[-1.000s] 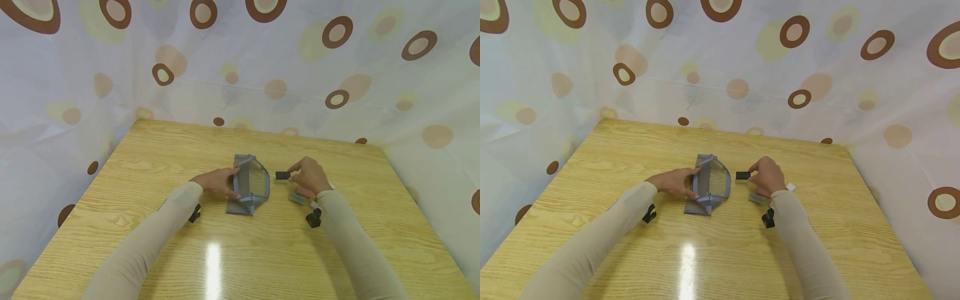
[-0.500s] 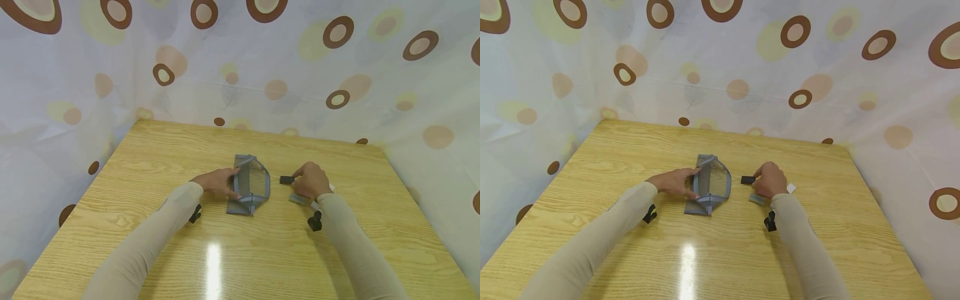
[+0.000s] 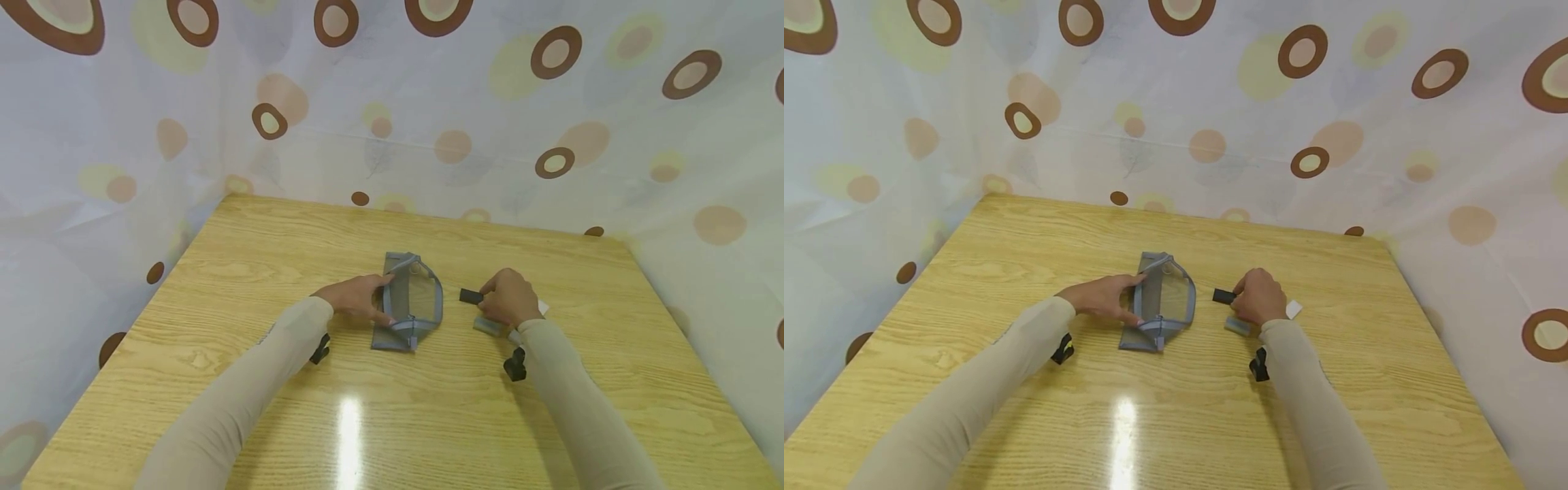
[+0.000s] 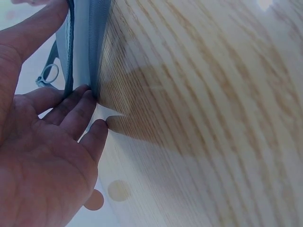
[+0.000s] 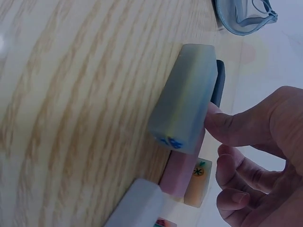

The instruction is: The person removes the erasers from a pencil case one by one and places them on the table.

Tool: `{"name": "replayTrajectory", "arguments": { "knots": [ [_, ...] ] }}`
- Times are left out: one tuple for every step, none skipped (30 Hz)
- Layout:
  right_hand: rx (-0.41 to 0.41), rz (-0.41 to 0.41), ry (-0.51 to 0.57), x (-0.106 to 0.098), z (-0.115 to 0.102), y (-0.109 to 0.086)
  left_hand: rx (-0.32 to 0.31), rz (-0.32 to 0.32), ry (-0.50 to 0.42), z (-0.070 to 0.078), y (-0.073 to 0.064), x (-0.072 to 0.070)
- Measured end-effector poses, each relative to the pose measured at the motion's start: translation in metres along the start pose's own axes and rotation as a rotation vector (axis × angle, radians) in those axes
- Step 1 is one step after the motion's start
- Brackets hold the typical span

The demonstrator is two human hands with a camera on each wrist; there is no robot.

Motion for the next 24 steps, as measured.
{"name": "replayTrajectory", "arguments": {
  "knots": [
    [0.0, 0.0, -0.002, 0.0, 0.0, 0.0, 0.0, 0.0, 0.003, 0.0, 0.0, 0.0],
    [0.0, -0.002, 0.001, 0.0, 0.0, -0.001, 0.0, 0.001, 0.006, 0.001, 0.0, 0.0],
    [0.0, -0.002, 0.003, 0.0, 0.001, -0.001, 0.0, 0.002, 0.01, 0.001, 0.0, 0.0],
    [0.0, -0.006, 0.009, -0.001, 0.001, -0.001, 0.001, 0.003, 0.011, 0.001, 0.0, 0.0],
    [0.001, -0.006, 0.009, -0.001, 0.001, -0.001, 0.002, 0.004, 0.012, 0.001, 0.0, 0.0],
    [0.0, -0.006, 0.006, -0.001, 0.001, -0.001, 0.004, 0.004, 0.013, 0.001, 0.0, 0.0],
    [-0.003, -0.007, 0.001, -0.001, 0.0, -0.001, 0.005, 0.004, 0.015, 0.001, 0.001, 0.0],
    [-0.006, -0.009, -0.001, -0.001, 0.0, -0.001, 0.006, 0.004, 0.013, 0.001, 0.001, 0.0],
    [-0.008, -0.014, -0.002, -0.001, 0.0, 0.0, 0.007, 0.003, 0.015, 0.001, 0.001, -0.001],
    [-0.009, -0.017, -0.002, -0.001, 0.0, 0.0, 0.009, 0.003, 0.016, 0.0, 0.001, -0.001],
    [-0.012, -0.017, -0.008, -0.002, -0.001, 0.0, 0.011, 0.003, 0.017, 0.0, 0.001, -0.001],
    [-0.018, -0.018, -0.013, -0.002, -0.001, 0.001, 0.013, 0.003, 0.016, 0.0, 0.001, -0.001],
    [-0.021, -0.021, -0.014, -0.003, -0.002, 0.001, 0.016, 0.003, 0.014, 0.0, 0.001, -0.001],
    [-0.021, -0.023, -0.014, -0.004, -0.002, 0.001, 0.019, 0.003, 0.012, 0.0, 0.001, -0.002],
    [-0.022, -0.029, -0.011, -0.005, -0.003, 0.0, 0.022, 0.005, 0.012, 0.0, 0.001, -0.002],
    [-0.022, -0.028, -0.011, -0.006, -0.004, 0.0, 0.023, 0.004, 0.012, 0.0, 0.002, -0.002],
    [-0.029, -0.027, -0.011, -0.007, -0.005, -0.001, 0.023, 0.004, 0.012, 0.0, 0.002, -0.001],
    [-0.034, -0.026, -0.009, -0.009, -0.007, -0.002, 0.023, 0.004, 0.016, 0.0, 0.002, -0.001],
    [-0.041, -0.022, -0.006, -0.01, -0.008, -0.003, 0.021, 0.004, 0.018, 0.0, 0.002, -0.001],
    [-0.051, -0.017, -0.001, -0.012, -0.011, -0.004, 0.02, 0.006, 0.019, 0.0, 0.002, -0.001],
    [-0.066, -0.014, 0.005, -0.013, -0.013, -0.004, 0.021, 0.007, 0.02, 0.0, 0.002, -0.001],
    [-0.077, -0.006, 0.009, -0.014, -0.016, -0.005, 0.021, 0.006, 0.021, 0.0, 0.002, 0.0],
    [-0.095, -0.002, 0.014, -0.015, -0.019, -0.005, 0.021, 0.007, 0.018, 0.0, 0.002, 0.0],
    [-0.106, 0.0, 0.02, -0.016, -0.023, -0.006, 0.022, 0.006, 0.018, 0.001, 0.001, 0.0]
  ]
}}
Point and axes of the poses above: each hand's wrist, its own y-axis towards the middle knuckle, its own x-axis out of the palm, z = x × y, the point moved 1 cm from there along y, towards the middle knuckle, and after that the axes turned 9 degrees about z, right-handed, at the moved point
